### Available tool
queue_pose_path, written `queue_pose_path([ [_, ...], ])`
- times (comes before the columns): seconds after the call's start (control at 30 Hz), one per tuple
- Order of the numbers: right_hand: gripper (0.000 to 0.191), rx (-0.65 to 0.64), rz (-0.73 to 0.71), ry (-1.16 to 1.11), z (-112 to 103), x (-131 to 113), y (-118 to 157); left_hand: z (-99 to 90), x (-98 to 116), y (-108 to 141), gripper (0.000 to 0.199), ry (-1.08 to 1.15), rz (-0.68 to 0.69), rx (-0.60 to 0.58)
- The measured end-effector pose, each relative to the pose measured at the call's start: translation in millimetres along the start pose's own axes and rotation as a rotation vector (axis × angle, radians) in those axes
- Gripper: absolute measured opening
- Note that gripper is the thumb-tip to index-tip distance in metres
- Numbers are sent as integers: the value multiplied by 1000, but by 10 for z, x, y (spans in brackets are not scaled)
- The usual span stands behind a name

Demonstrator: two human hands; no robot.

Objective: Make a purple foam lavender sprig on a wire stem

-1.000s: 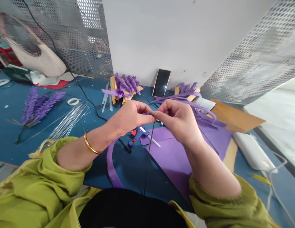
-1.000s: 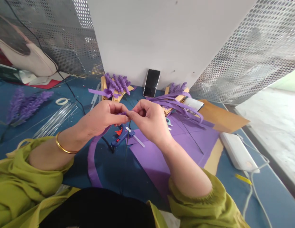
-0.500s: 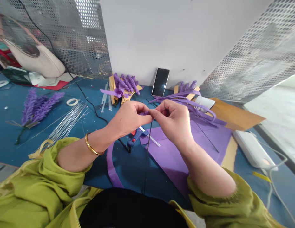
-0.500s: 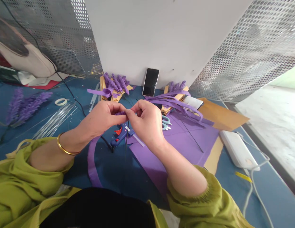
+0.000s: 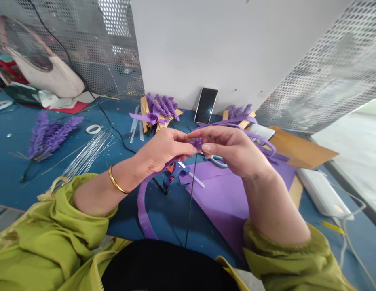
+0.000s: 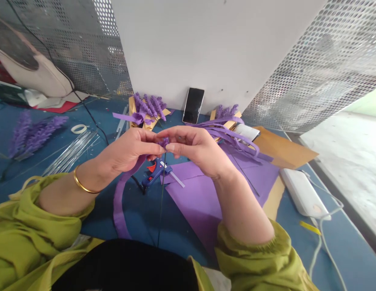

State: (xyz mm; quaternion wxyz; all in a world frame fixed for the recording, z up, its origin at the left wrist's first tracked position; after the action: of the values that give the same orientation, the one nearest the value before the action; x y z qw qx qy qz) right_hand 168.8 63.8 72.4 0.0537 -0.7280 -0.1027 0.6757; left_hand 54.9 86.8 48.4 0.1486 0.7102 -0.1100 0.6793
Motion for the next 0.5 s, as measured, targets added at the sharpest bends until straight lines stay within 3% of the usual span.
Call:
queue_pose_path([
  [0.2,17,-104,38,-145,28,144,-58,79,-57,16,7,107,-53,-98],
  [0.5,22,-3,-15,-144,-18,121,-83,87,-58,15,5,116,-96,-115],
])
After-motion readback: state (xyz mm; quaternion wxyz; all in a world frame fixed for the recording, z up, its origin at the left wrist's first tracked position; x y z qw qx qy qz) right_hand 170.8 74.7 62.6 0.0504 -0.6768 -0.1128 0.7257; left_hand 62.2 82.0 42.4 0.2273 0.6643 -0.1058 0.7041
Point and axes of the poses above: each hand's wrist, its own y-axis away from the middle knuckle, its own z-axis out of the palm, x = y × z, the point moved 9 cm from there along -y, towards the middle knuckle, and after that the axes turned 13 degrees about x, right-handed, at the moved point
